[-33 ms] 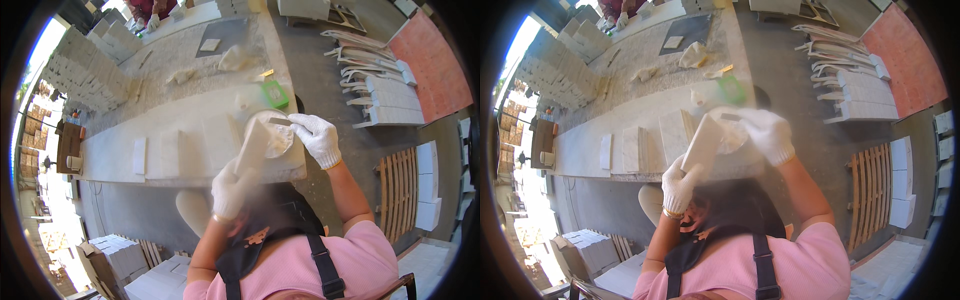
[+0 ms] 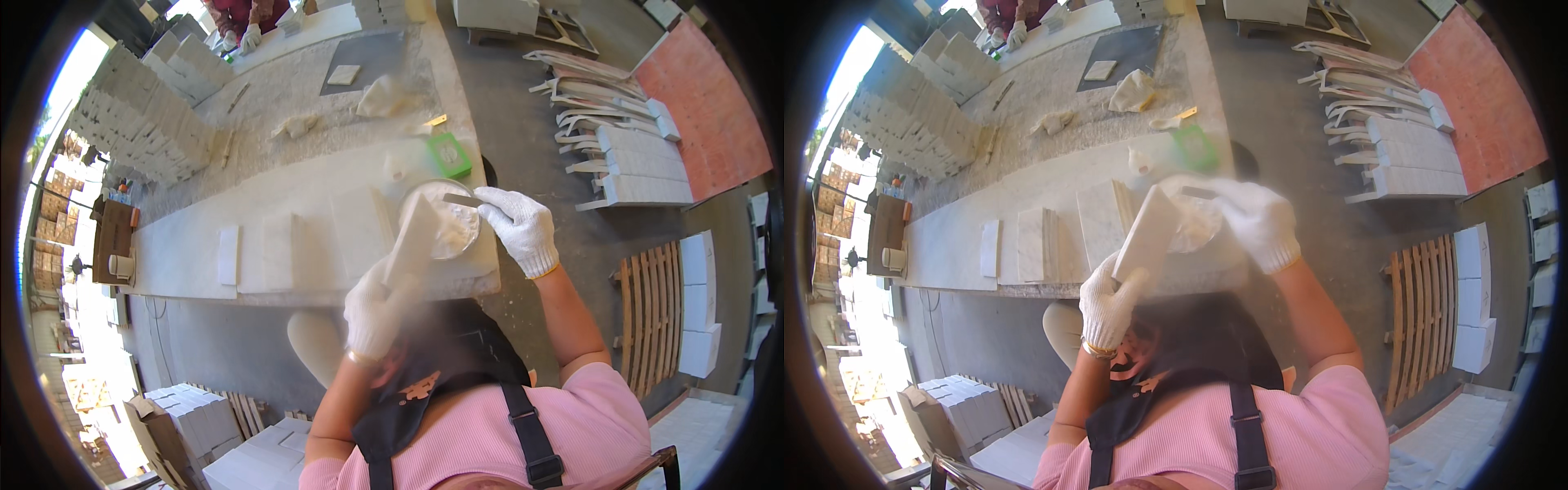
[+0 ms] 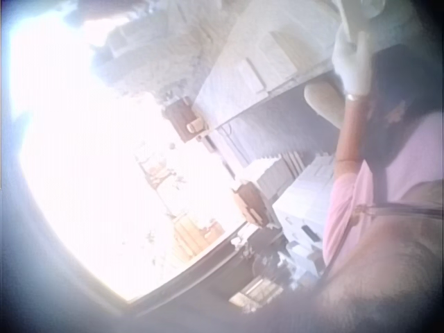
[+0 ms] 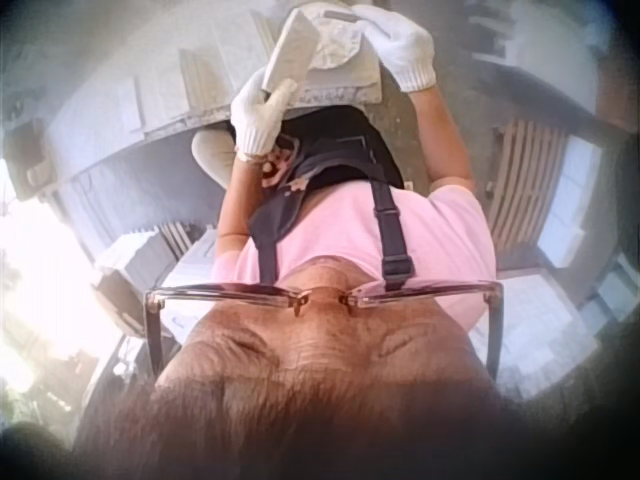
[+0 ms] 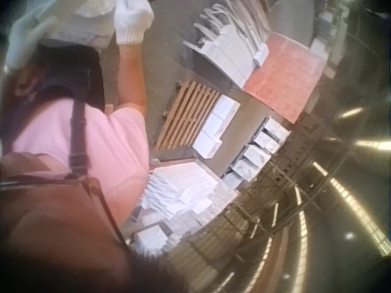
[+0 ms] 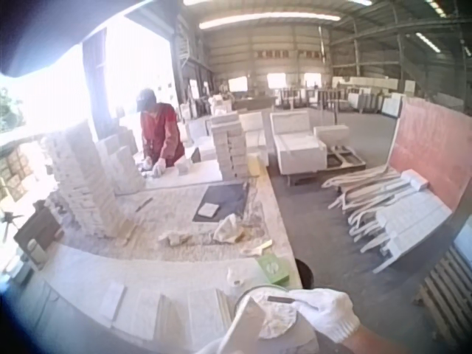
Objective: The person repeatedly scoops a white paste from a small container using a metal spatula and spreads it onto the edges of small rectangular tiles. The person then places the coated tiles on a workbench. The process is repeated for several tiles.
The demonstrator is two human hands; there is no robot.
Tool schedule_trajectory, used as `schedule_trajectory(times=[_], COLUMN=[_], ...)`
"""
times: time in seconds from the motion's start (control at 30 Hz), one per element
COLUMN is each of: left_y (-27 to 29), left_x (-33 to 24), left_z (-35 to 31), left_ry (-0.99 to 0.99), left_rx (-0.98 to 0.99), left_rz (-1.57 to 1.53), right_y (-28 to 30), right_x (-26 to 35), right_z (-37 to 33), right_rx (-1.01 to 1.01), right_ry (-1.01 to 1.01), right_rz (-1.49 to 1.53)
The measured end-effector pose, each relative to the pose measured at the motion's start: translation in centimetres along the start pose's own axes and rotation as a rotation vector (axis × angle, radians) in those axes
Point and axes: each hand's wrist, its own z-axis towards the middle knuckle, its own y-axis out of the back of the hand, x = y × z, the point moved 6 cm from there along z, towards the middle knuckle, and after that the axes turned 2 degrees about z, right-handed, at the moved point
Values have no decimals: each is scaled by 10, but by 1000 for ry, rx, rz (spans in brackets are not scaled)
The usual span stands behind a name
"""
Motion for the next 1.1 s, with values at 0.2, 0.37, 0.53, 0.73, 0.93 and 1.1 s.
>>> schedule_trajectory(times=[0.2,0.37,0.53,0.73,0.93,1.1], left_y=[17,47,91,108,96,82], left_x=[-23,14,50,82,50,27], left_z=[5,16,63,132,164,158], left_ry=[-357,-12,-43,13,-121,-264], left_rx=[-192,-37,203,456,368,-12], left_rz=[392,-408,-542,-85,306,570], right_y=[-8,-20,-8,-6,-43,-93], right_x=[-32,-33,-29,-31,-18,-10], right_z=[-36,-43,-30,-29,-23,-3], right_rx=[81,214,82,65,317,478], right_ry=[-130,-95,-48,-341,-539,-423], right_rz=[-103,-255,-182,336,737,606])
